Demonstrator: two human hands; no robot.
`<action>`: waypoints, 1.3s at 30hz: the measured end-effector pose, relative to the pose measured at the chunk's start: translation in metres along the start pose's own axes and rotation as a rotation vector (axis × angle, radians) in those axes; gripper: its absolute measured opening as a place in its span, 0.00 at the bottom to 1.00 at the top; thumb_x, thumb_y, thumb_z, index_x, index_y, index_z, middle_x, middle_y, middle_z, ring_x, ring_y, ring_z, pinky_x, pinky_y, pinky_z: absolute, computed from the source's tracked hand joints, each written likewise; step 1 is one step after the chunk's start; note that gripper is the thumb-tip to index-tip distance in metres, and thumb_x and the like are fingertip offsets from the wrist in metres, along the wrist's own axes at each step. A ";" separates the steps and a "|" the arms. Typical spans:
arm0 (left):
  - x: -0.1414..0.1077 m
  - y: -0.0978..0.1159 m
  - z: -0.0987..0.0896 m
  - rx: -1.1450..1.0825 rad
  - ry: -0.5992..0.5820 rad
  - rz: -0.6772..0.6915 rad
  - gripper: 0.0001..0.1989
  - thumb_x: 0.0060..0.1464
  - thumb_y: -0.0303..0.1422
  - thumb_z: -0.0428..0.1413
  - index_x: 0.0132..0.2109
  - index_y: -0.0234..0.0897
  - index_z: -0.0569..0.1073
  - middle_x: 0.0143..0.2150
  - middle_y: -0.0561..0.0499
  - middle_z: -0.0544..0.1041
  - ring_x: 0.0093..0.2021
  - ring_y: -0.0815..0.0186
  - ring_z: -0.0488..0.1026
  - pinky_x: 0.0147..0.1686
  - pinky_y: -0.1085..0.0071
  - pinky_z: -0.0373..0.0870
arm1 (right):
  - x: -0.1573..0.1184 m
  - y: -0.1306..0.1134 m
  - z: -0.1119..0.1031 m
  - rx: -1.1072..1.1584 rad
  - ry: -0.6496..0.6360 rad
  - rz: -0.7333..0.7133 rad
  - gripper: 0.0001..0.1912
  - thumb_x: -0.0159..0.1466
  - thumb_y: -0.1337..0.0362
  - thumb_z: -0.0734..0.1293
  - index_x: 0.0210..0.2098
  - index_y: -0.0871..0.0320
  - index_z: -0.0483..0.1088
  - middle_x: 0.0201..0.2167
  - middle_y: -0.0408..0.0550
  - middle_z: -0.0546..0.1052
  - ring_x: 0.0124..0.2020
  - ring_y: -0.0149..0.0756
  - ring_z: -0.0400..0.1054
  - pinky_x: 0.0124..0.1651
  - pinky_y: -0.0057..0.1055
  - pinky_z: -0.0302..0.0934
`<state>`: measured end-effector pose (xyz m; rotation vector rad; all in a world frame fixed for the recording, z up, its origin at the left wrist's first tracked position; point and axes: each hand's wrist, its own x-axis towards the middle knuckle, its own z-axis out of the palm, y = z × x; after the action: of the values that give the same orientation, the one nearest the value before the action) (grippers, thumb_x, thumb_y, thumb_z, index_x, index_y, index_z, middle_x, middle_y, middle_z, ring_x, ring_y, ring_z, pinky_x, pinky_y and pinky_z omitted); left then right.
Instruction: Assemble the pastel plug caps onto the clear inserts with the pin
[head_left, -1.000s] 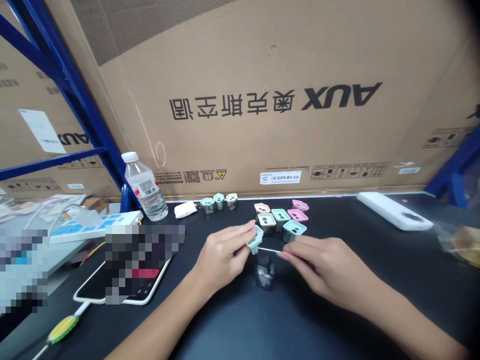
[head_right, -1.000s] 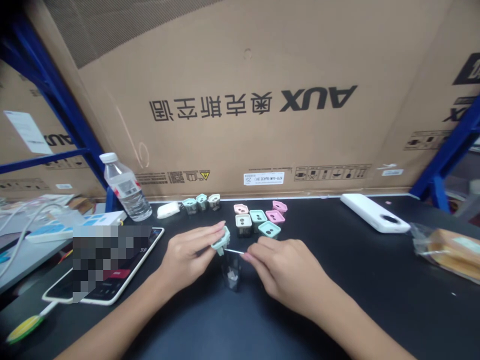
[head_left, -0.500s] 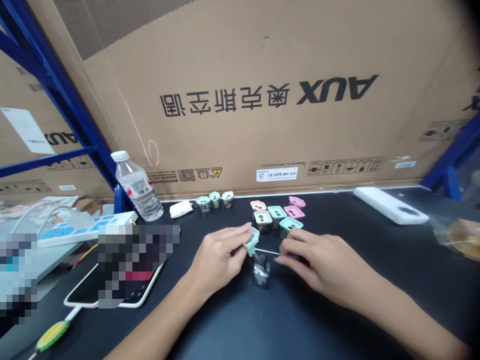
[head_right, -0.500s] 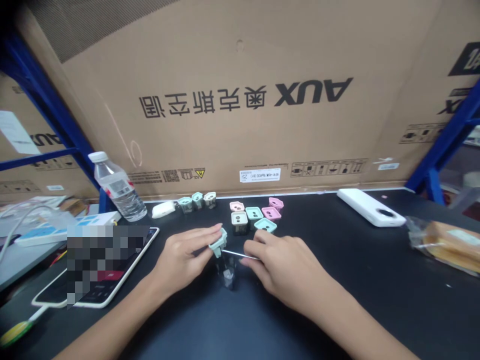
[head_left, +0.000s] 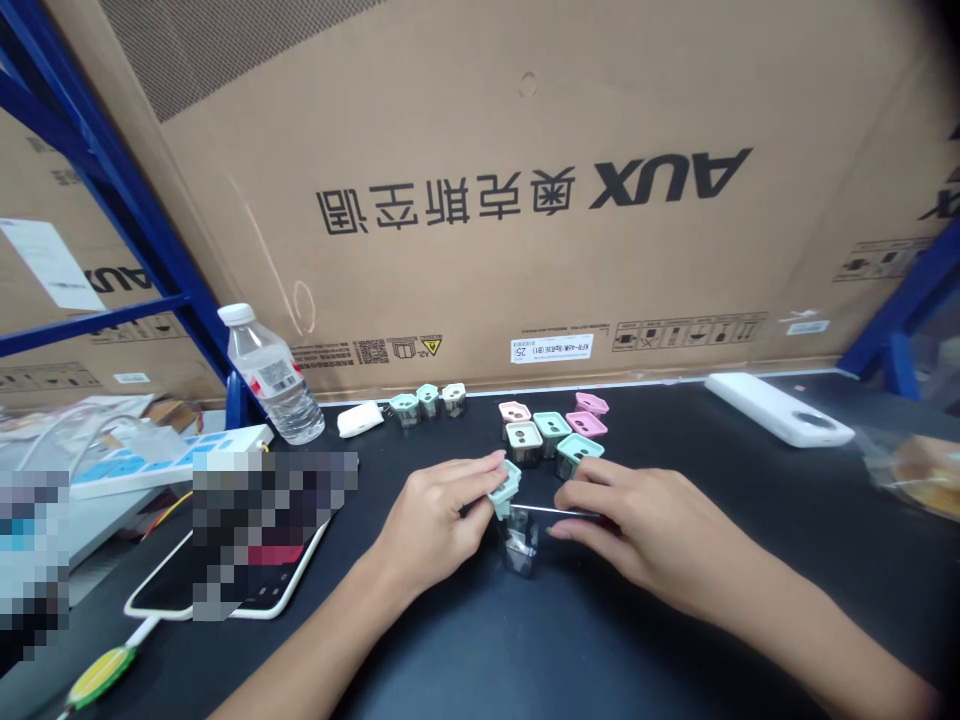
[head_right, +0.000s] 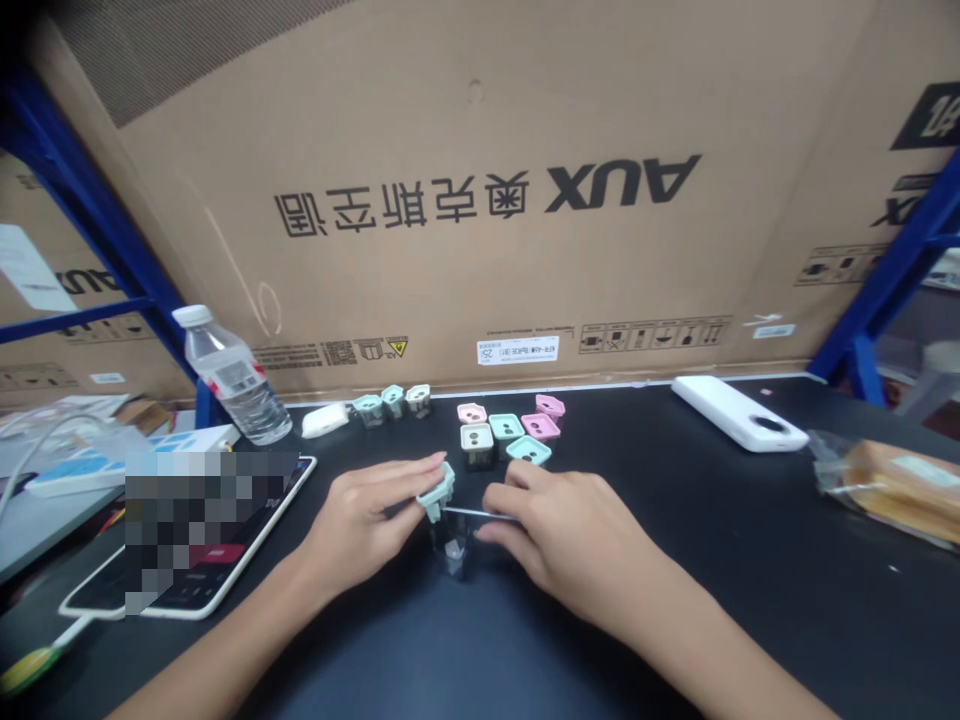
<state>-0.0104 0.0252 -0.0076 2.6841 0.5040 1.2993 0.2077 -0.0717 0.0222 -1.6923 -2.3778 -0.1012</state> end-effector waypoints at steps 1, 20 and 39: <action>0.000 0.000 0.000 -0.002 0.002 0.004 0.16 0.50 0.18 0.55 0.45 0.31 0.80 0.47 0.43 0.81 0.45 0.60 0.80 0.49 0.68 0.77 | 0.000 0.000 -0.001 0.017 0.011 -0.006 0.13 0.70 0.54 0.59 0.36 0.51 0.70 0.31 0.42 0.70 0.27 0.33 0.67 0.29 0.30 0.55; 0.000 0.004 -0.002 -0.140 -0.024 -0.191 0.12 0.53 0.24 0.58 0.44 0.35 0.81 0.46 0.46 0.81 0.46 0.62 0.80 0.51 0.70 0.76 | -0.003 0.005 -0.012 0.188 -0.026 0.015 0.15 0.71 0.57 0.57 0.30 0.54 0.64 0.28 0.40 0.71 0.29 0.33 0.66 0.32 0.30 0.55; 0.018 0.020 -0.009 -1.081 -0.032 -0.912 0.12 0.47 0.27 0.64 0.42 0.31 0.80 0.36 0.45 0.82 0.35 0.64 0.79 0.38 0.70 0.76 | 0.011 -0.018 0.011 0.474 0.235 0.145 0.11 0.69 0.60 0.61 0.49 0.51 0.71 0.36 0.44 0.78 0.33 0.34 0.71 0.38 0.31 0.63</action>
<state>-0.0023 0.0126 0.0160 1.3112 0.6404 0.8379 0.1857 -0.0657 0.0148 -1.5185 -1.9103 0.2531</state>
